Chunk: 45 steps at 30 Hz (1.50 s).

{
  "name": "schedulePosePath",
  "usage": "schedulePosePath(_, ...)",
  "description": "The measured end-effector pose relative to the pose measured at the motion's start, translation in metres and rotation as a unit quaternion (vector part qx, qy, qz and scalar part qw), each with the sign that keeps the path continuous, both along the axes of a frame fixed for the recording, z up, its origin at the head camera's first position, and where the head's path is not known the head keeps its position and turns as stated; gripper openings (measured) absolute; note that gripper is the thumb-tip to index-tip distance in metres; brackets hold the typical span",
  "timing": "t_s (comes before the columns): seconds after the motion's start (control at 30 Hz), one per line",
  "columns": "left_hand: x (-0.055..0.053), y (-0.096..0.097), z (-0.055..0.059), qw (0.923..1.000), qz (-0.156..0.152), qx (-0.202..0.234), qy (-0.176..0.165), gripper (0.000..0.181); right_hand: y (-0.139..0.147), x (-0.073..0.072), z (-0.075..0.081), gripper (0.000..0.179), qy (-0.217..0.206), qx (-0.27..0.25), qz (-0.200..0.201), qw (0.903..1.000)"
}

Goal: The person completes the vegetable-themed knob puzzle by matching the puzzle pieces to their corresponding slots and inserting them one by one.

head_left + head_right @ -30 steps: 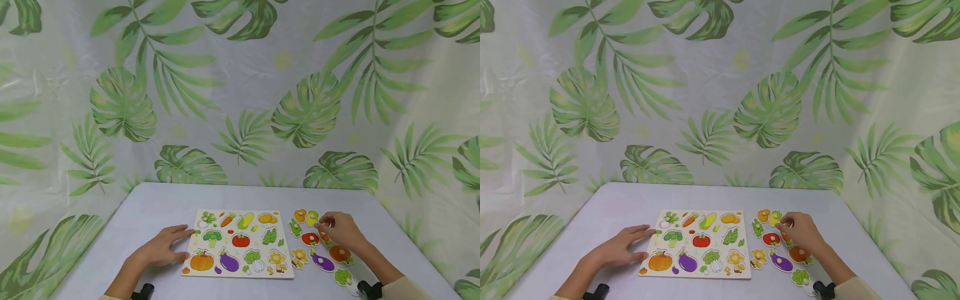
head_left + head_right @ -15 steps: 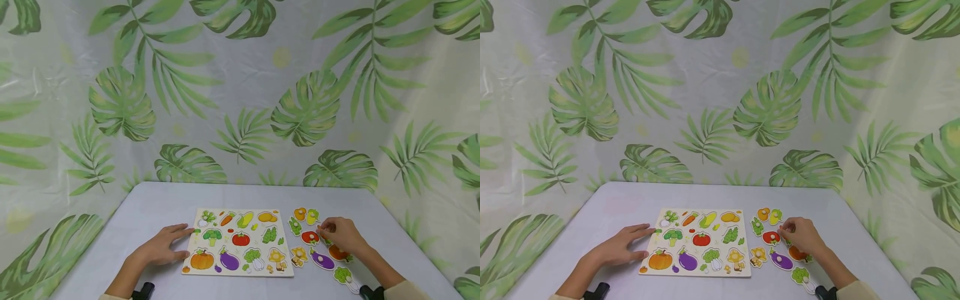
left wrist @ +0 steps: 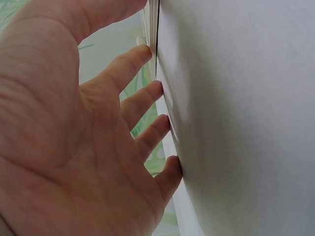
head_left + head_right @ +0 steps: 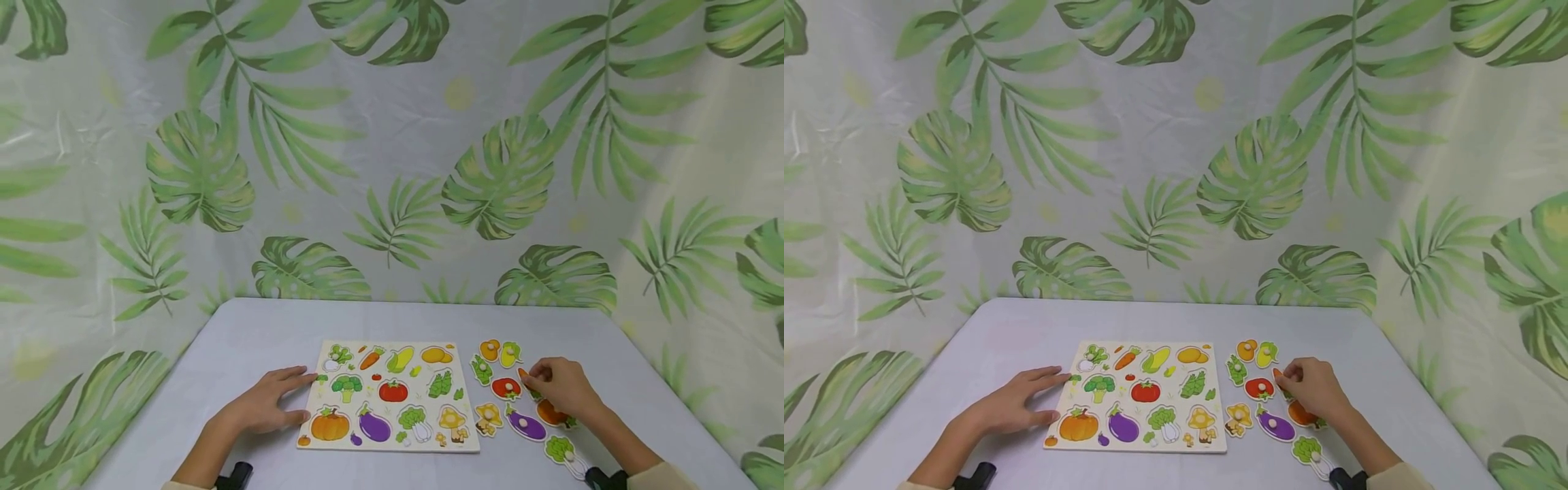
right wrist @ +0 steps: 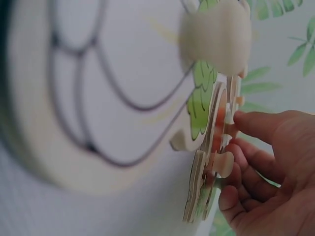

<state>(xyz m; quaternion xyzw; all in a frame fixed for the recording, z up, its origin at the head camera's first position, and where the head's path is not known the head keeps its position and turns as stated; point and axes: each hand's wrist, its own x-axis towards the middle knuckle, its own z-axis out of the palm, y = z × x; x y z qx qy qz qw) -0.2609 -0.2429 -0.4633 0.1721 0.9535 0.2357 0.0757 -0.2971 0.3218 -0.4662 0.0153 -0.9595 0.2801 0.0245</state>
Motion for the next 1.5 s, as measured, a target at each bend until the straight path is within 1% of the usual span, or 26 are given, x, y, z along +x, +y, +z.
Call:
schedulePosePath(0.23,0.000,0.001,-0.001,1.0000,0.004,0.000,0.001,0.072,0.001,0.001,-0.001,0.021,-0.007,0.001,-0.004,1.0000)
schedulePosePath(0.47,0.001,-0.001,-0.002,1.0000,0.002,0.001,-0.001,0.073,-0.001,0.001,0.004,0.028,-0.010,-0.018,-0.006,0.9998)
schedulePosePath(0.77,0.002,-0.002,-0.002,1.0000,0.003,0.001,0.006,0.072,-0.009,-0.002,0.010,0.033,0.000,-0.034,0.007,0.9994)
schedulePosePath(0.87,0.001,-0.002,-0.002,1.0000,0.003,0.000,0.006,0.072,-0.014,-0.002,0.014,0.034,0.011,-0.033,0.019,0.9992)
schedulePosePath(1.07,0.001,-0.002,-0.002,1.0000,0.000,0.001,0.005,0.072,-0.027,-0.004,0.022,0.026,0.039,-0.038,0.040,0.9977)
schedulePosePath(1.17,0.001,-0.002,-0.001,1.0000,-0.002,0.001,0.006,0.073,-0.033,-0.006,0.024,0.022,0.050,-0.041,0.046,0.9968)
schedulePosePath(1.27,0.002,-0.001,0.000,1.0000,-0.003,0.000,0.007,0.072,-0.039,-0.009,0.024,0.021,0.061,-0.043,0.061,0.9953)
schedulePosePath(1.5,0.002,0.000,0.002,1.0000,-0.004,0.002,0.005,0.072,-0.058,-0.015,0.026,0.020,0.063,-0.071,0.092,0.9912)
